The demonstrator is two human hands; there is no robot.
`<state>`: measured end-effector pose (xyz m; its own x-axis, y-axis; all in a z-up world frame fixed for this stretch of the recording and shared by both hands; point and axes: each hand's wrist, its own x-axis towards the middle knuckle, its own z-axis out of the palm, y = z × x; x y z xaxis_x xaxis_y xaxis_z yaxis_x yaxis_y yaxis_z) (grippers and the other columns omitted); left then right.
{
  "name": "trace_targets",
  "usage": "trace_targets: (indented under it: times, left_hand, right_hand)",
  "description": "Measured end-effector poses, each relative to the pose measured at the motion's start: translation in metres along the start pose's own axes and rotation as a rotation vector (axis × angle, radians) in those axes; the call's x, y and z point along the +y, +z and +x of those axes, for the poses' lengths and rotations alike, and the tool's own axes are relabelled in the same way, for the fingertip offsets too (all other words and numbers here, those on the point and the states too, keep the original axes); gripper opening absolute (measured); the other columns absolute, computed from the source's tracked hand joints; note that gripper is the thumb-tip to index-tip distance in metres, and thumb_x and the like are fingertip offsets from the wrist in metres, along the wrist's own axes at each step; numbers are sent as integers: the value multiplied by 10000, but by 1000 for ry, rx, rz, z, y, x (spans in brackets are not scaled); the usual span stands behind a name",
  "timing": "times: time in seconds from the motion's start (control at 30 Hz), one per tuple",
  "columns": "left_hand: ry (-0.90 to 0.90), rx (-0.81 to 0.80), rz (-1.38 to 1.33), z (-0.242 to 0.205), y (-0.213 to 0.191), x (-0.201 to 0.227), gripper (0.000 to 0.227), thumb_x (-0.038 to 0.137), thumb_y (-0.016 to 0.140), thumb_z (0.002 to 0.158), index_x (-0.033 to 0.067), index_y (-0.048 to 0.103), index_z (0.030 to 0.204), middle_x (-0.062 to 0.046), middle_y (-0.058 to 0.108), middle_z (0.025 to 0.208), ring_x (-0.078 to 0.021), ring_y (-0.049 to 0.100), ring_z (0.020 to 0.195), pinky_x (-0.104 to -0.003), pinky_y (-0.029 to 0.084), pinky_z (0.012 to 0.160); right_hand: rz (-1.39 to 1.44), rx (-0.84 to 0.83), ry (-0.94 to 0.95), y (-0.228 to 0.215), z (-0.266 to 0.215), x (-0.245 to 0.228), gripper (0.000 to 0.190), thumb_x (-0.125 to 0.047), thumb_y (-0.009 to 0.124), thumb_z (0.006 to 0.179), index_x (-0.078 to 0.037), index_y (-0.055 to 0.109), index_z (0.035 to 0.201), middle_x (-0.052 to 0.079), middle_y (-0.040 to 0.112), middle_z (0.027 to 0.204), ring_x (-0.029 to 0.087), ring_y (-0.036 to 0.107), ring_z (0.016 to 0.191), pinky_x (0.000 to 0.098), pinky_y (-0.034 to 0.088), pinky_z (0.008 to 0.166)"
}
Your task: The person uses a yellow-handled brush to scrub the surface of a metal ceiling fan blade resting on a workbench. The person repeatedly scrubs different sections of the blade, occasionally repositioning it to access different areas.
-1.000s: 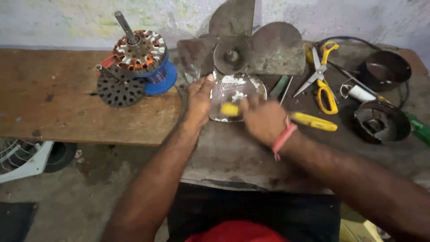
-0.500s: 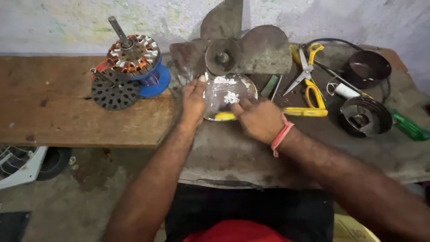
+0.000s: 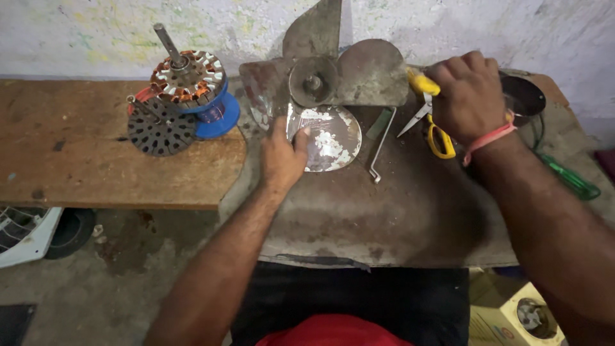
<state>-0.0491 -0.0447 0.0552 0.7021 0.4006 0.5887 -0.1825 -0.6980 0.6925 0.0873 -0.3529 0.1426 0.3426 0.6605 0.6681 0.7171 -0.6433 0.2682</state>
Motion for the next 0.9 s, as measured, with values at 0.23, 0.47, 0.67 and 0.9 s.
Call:
trace_targets:
  times: [0.23, 0.47, 0.67, 0.9]
  left_hand:
    - [-174, 88, 45, -2, 7, -10, 248, 245, 566, 1033, 63, 687, 1151, -235, 732, 926, -432, 722, 878, -512, 551, 765]
    - [-33, 80, 64, -2, -1, 6, 420, 326, 735, 887, -5, 654, 1134, -236, 720, 940, -415, 716, 866, -490, 563, 748]
    - [69, 69, 79, -1, 4, -2, 302, 232, 661, 966, 1, 662, 1160, -231, 728, 974, -431, 708, 899, -505, 553, 782]
    - [-26, 152, -40, -2, 2, -4, 244, 239, 590, 1031, 34, 679, 1127, -211, 737, 954, -391, 734, 875, -469, 567, 770]
  right_hand:
    - [-62, -9, 112, 42, -18, 5, 194, -129, 667, 903, -109, 702, 1093, 82, 660, 1047, 332, 572, 1065, 473, 446, 947]
    - [140, 213, -30, -12, -28, -25, 249, -90, 713, 981, -100, 729, 1230, 116, 648, 1137, 347, 561, 1087, 469, 444, 936]
    - [160, -129, -107, -3, -49, -51, 352, -119, 663, 769, -70, 693, 1116, 136, 654, 1141, 351, 596, 1108, 463, 480, 924]
    - [231, -377, 82, -5, -49, -59, 464, -74, 688, 691, -70, 700, 1154, 130, 675, 1097, 363, 598, 1053, 462, 490, 909]
